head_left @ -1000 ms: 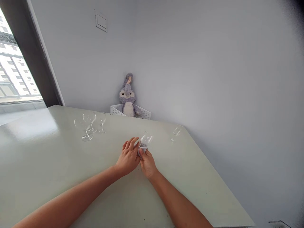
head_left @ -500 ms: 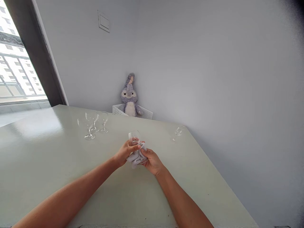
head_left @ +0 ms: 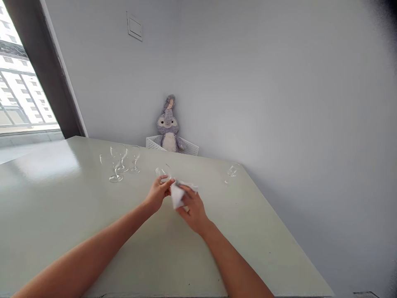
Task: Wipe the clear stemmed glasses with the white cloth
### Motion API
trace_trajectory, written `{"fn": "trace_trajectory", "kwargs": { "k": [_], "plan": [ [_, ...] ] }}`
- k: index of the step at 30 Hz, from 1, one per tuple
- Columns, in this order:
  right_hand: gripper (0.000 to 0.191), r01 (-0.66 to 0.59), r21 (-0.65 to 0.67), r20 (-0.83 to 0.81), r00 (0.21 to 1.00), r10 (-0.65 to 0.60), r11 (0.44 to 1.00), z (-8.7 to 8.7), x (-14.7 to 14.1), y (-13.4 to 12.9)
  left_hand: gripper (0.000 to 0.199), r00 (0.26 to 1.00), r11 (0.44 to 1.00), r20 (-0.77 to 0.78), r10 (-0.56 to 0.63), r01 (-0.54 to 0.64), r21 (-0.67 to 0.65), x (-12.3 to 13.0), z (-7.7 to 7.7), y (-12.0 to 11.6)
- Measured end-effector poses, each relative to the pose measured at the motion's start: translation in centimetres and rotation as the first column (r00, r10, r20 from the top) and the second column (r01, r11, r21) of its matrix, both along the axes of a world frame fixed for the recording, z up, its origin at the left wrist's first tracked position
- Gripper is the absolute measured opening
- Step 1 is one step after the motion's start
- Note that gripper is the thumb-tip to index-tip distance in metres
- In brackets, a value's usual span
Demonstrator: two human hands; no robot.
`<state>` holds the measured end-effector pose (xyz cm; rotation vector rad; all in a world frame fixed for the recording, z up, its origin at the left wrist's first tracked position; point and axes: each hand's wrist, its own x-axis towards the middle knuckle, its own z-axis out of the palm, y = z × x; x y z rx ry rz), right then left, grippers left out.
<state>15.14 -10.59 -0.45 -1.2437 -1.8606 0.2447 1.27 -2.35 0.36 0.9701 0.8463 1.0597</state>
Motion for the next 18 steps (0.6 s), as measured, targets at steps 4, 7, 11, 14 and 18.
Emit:
{"fn": "trace_trajectory", "kwargs": {
  "k": [4, 7, 11, 14, 18],
  "plan": [
    [0.041, -0.061, 0.12, 0.329, 0.944, 0.018, 0.991, -0.4, -0.4, -0.3, 0.035, 0.97, 0.972, 0.142, -0.195, 0.211, -0.104, 0.0, -0.4, -0.2],
    [0.035, -0.041, 0.073, 0.09, 0.995, 0.034, 0.997, -1.3, 0.1, 0.4, 0.025, 0.911, 0.928, 0.261, -0.319, 0.356, -0.109, 0.3, -0.9, -0.3],
    [0.019, -0.01, -0.233, -0.409, 0.908, -0.089, 0.972, -2.3, 0.4, 1.4, 0.019, 0.928, 0.979, 0.343, -0.146, 0.186, -0.087, 0.3, -0.6, 0.2],
    [0.032, -0.234, -0.438, -0.518, 0.855, -0.031, 0.868, -2.0, 0.0, 1.0, 0.025, 0.947, 1.0, 0.321, 0.005, -0.012, 0.02, -0.4, 0.0, 1.0],
    [0.04, -0.405, -0.517, -0.4, 0.893, 0.206, 0.754, -0.4, -0.1, -0.2, 0.048, 0.969, 0.936, 0.136, 0.206, -0.236, 0.261, -1.4, 0.7, 1.6]
  ]
}}
